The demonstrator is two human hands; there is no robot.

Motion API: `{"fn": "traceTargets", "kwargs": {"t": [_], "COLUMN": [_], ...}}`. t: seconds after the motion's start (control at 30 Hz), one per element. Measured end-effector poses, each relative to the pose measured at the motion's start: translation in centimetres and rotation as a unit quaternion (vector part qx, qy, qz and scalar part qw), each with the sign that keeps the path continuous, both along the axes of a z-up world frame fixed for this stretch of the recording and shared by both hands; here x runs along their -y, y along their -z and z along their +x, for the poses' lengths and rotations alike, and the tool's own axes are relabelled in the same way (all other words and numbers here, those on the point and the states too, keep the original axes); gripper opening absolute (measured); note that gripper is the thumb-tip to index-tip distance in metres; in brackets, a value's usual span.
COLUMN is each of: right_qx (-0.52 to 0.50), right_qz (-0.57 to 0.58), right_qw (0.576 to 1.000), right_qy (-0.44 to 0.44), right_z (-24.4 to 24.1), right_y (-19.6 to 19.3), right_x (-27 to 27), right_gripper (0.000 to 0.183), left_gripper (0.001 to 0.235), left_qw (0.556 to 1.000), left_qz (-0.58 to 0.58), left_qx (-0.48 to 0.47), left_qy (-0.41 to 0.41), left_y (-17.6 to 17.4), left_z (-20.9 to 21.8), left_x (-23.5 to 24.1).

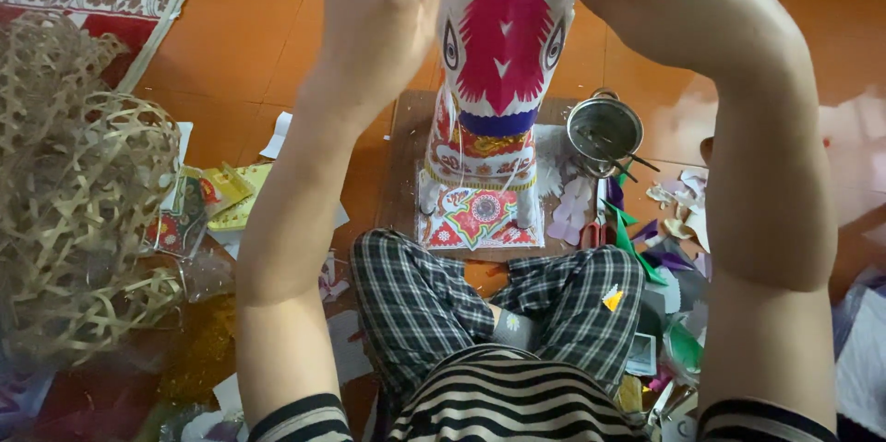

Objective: Assembling and decorating a paper lantern head with colorful paper scraps and glue

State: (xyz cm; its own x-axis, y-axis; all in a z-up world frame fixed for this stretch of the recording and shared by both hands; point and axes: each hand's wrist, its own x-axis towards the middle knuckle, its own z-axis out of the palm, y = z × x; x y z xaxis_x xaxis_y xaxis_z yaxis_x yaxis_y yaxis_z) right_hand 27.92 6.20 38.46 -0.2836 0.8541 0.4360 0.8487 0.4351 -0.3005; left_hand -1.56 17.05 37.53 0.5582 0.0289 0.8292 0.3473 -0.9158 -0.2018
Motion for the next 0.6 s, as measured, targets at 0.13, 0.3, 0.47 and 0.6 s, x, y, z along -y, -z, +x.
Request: {"fn": "traceTargets", "kwargs": {"t": [0.13, 0.3, 0.47, 0.6], "right_qx": [-0.062, -0.068, -0.067, -0.061], "right_qz": [-0.064, -0.05, -0.04, -0.015], "right_qw": [0.992, 0.992, 0.995, 0.997], "right_qy": [-0.093, -0.09, -0.054, -0.046], "right_z": [-1.2, -3.3, -3.5, -2.2], "right_y": [-1.2, -2.2, -1.4, 0.5], "right_x": [0.7, 1.7, 1.4, 0.4], "right_gripper": [0.047, 0.057, 0.055, 0.044], "left_gripper": [0.041, 0.075, 0.04, 0.051], "left_qw": [0.997, 0.988, 0.982, 0.98], "left_qz": [-0.059, -0.024, -0.157, -0.149], "left_qx": [-0.04, -0.111, -0.1, -0.128], "left_qy": [-0.036, -0.103, 0.02, -0.013], "left_y": [1.2, 1.2, 0.5, 1.3], "left_z": [-0.2, 0.1, -0.2, -0.6], "left_x": [-0.2, 0.6, 0.4, 0.0]}}
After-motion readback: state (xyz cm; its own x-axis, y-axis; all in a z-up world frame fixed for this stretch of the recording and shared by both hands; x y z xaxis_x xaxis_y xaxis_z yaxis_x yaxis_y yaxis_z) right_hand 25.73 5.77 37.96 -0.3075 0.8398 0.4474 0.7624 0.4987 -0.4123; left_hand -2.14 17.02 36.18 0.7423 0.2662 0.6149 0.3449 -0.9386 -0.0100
